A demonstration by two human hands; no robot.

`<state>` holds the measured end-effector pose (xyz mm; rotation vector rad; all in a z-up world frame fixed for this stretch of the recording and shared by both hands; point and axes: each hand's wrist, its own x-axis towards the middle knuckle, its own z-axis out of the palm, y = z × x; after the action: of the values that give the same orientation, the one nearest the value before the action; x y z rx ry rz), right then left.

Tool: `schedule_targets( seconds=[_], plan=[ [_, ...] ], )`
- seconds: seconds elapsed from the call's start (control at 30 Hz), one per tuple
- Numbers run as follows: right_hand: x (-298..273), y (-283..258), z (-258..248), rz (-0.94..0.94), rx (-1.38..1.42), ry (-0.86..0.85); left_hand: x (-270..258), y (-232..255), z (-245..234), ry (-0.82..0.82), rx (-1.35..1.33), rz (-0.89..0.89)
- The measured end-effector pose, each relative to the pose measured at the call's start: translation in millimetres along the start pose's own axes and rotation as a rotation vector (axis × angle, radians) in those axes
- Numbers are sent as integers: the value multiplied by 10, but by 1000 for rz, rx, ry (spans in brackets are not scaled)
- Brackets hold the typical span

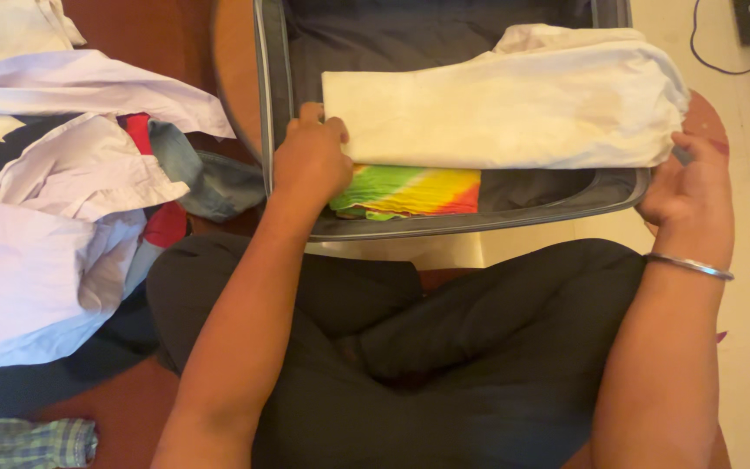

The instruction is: The person folds a white cloth and places it into an open suitcase. They then fold a white shirt and place it on top of the cloth inside the suitcase.

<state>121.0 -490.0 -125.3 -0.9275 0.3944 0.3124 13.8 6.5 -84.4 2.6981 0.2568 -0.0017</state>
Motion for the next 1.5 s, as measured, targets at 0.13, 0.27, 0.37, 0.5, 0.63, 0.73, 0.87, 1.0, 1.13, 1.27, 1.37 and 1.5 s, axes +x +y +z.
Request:
schedule_targets(
  seconds=[0.13, 0.27, 0.37, 0.5, 0.63, 0.73, 0.87, 1.0, 1.13, 1.27, 1.37, 1.5],
  plan=[
    [105, -10, 9, 54, -183, 59, -41, 132, 58, -32, 1, 105],
    [204, -36, -97, 8, -20, -52, -73, 165, 121, -97, 44, 112],
    [245, -95, -187, -111, 130, -182, -63, 180, 152, -118, 108, 100],
    [272, -158, -70, -161, 352, -47, -54, 215, 198, -116, 159, 110],
    [149, -189, 267, -293, 317, 71, -111, 249, 241, -40, 162, 158],
    [-7, -197, 493, -325, 281, 113, -95, 343, 316, -2, 188, 133],
    [-27, -228, 721, -407, 233, 133, -35, 629, 505, 17, 41, 258],
    [1, -198, 832, -554, 154, -73, 137, 1146, 794, -54, -267, 453],
    [33, -210, 879, -640, 51, 62, 488, 1695, 1127, 13, -82, 482],
    [92, -215, 826, -608, 73, 72, 732, 1879, 1416, -27, 61, 432],
    [183, -214, 782, -514, 132, 54, 714, 1875, 1594, -30, 222, 446],
    [250, -237, 738, -431, 189, 38, 663, 1816, 1703, -27, 209, 450]
  ],
)
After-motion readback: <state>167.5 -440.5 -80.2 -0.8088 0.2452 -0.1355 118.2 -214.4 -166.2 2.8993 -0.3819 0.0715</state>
